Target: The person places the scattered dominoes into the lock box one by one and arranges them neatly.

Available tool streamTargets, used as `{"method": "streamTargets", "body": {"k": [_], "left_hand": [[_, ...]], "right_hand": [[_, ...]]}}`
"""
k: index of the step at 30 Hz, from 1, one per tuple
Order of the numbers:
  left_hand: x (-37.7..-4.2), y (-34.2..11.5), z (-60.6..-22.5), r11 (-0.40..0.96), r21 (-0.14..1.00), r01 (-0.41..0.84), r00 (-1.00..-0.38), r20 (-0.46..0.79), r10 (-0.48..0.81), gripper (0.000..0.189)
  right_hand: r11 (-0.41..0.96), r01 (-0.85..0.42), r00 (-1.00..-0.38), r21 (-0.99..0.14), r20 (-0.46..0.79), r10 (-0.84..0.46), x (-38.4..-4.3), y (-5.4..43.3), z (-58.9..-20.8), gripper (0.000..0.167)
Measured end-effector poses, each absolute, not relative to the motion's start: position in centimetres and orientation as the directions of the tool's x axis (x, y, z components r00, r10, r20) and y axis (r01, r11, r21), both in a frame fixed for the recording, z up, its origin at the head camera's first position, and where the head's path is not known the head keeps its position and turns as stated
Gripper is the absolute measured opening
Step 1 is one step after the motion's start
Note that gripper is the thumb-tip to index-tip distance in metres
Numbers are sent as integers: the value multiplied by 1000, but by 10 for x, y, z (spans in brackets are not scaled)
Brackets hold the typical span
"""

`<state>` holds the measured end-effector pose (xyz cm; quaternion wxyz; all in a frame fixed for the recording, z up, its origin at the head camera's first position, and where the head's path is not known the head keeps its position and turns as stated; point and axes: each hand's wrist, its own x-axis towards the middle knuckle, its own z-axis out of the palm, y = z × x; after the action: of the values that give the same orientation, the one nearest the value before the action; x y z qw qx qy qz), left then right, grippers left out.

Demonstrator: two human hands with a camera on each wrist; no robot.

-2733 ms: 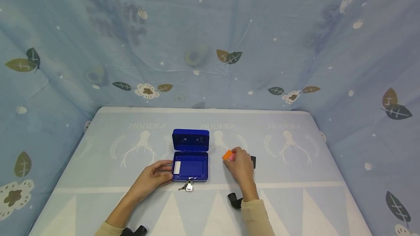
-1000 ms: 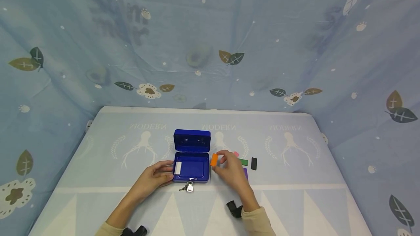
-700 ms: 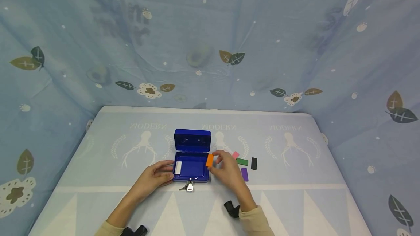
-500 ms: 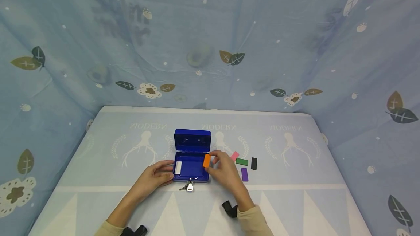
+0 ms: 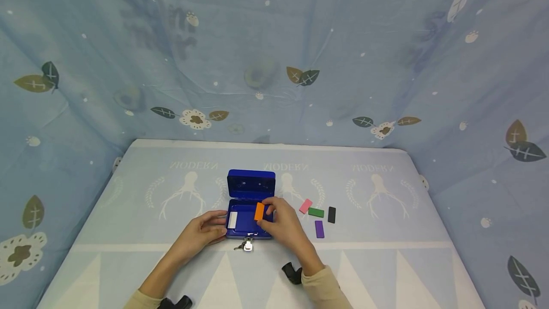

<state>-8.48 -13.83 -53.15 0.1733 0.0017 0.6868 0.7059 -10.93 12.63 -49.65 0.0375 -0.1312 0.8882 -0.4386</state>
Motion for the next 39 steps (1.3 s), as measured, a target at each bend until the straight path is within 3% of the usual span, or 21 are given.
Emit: {"method": "streamTargets", "body": {"k": [15, 27, 39], "left_hand": [[-84, -138, -530, 5, 969, -249, -937, -242, 254, 54], [-85, -140, -531, 10, 972, -236, -937, -231, 261, 55], [-85, -140, -531, 5, 971, -239, -936, -232, 265, 55]], "right_hand": [[544, -290, -926, -788, 86, -369, -113, 105, -500, 44], [583, -284, -917, -761, 39, -396, -116, 89, -506, 45], [791, -369, -922, -488, 82, -379, -118, 72, -519, 41]]}}
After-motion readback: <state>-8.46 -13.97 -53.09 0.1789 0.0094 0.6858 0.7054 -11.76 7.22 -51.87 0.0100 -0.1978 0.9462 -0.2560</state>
